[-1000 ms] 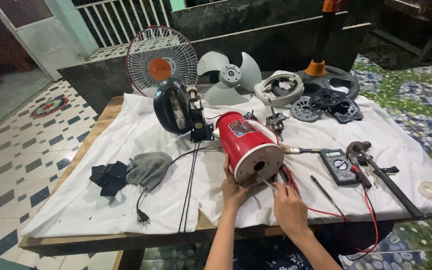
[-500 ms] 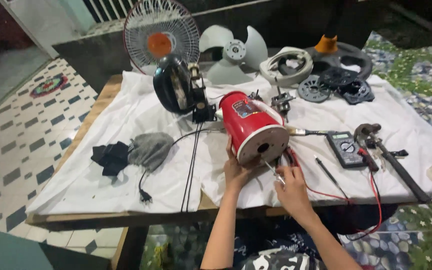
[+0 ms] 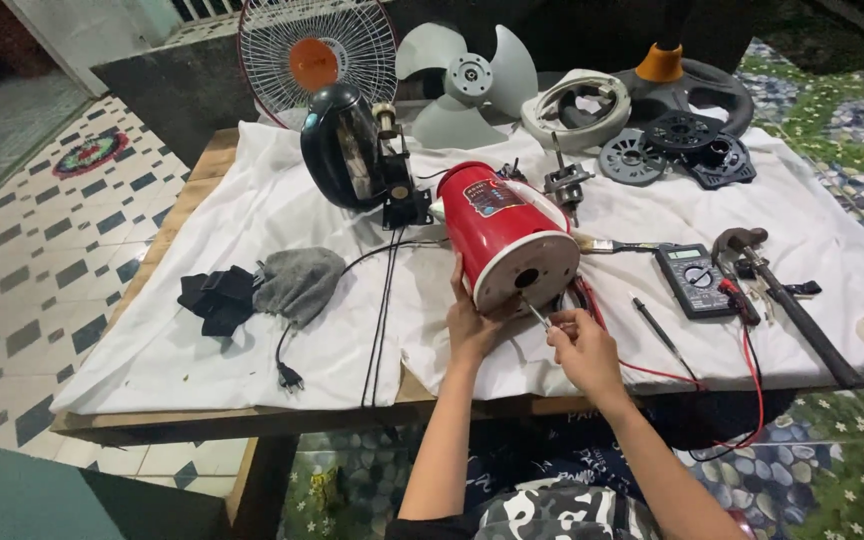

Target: The person disassembles a red electric kettle by removing the bottom base plate. They then use a screwdriver to unscrew and remove the central screw from the base, exposing the internal components.

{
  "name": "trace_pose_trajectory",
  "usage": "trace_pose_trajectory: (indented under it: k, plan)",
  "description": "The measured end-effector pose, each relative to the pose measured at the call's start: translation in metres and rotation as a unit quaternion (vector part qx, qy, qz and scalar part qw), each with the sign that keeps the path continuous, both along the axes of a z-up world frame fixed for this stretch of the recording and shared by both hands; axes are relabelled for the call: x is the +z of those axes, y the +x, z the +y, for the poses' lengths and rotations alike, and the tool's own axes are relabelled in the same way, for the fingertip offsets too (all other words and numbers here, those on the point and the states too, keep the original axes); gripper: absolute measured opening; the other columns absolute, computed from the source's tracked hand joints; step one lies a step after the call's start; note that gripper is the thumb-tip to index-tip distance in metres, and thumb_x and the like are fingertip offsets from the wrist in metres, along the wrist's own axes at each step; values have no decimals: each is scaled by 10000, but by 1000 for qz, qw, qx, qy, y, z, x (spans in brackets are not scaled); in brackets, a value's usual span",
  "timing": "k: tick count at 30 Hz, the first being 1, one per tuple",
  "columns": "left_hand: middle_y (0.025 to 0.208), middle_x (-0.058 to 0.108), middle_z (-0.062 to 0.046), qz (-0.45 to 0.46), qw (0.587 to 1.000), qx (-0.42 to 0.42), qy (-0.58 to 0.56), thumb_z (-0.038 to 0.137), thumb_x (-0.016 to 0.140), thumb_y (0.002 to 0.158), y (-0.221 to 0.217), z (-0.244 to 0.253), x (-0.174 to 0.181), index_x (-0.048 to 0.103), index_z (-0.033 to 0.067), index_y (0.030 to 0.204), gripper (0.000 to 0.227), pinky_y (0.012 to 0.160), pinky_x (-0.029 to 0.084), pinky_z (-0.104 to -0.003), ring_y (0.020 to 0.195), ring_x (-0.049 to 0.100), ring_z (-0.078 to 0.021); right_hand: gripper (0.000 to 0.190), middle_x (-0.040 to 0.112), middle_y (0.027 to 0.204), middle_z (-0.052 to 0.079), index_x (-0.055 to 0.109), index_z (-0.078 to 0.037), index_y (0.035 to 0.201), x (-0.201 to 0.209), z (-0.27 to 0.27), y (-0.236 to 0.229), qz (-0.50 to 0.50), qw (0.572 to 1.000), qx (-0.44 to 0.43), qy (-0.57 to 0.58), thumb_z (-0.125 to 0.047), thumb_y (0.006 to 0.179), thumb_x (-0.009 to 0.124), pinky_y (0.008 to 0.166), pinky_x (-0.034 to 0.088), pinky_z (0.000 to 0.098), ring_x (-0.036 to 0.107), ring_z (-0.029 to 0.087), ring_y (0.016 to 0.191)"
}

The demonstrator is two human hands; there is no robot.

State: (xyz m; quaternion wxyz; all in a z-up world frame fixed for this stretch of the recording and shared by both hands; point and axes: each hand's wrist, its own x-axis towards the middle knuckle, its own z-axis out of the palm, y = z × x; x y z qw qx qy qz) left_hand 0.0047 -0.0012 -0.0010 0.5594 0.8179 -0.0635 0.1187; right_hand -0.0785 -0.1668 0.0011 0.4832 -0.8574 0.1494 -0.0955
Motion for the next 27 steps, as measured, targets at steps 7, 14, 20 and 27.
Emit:
trace_pose_trajectory:
  k: [7,14,20,27]
  plan:
    - [1138,722,-262,17,1000,7,7,518,863,660,1,1,-3,100,375,1585,1207,920,503,-631,1063,670,-525,362,782,1065,145,668,-136,1194,-7,0,-6,26,998,26,51,-270,872,766,845,573,431,761,313,960]
    - [1153,720,-258,-17,1000,-14,11,470,833,707,4,4,-6,83,364,1556,1138,764,546,-564,952,706,-507,369,598,1141,104,627,-31,1234,-41,2,-4,-192,934,62,-296,-45,871,691,873,595,386,664,325,1064]
    - [1210,700,-232,-52,998,-29,8,485,797,728,10,5,-10,53,347,1541,1111,681,614,-505,877,743,-474,252,701,1101,85,611,-96,1195,-25,2,1,-149,970,27,-193,-129,947,638,772,595,425,729,297,973]
    - [1170,715,-265,34,999,6,3,519,867,674,-8,0,9,99,388,1575,1190,926,508,-621,1097,661,-524,397,784,775,50,603,-182,1218,-2,-10,3,53,995,-24,79,-299,874,762,694,563,344,780,222,684]
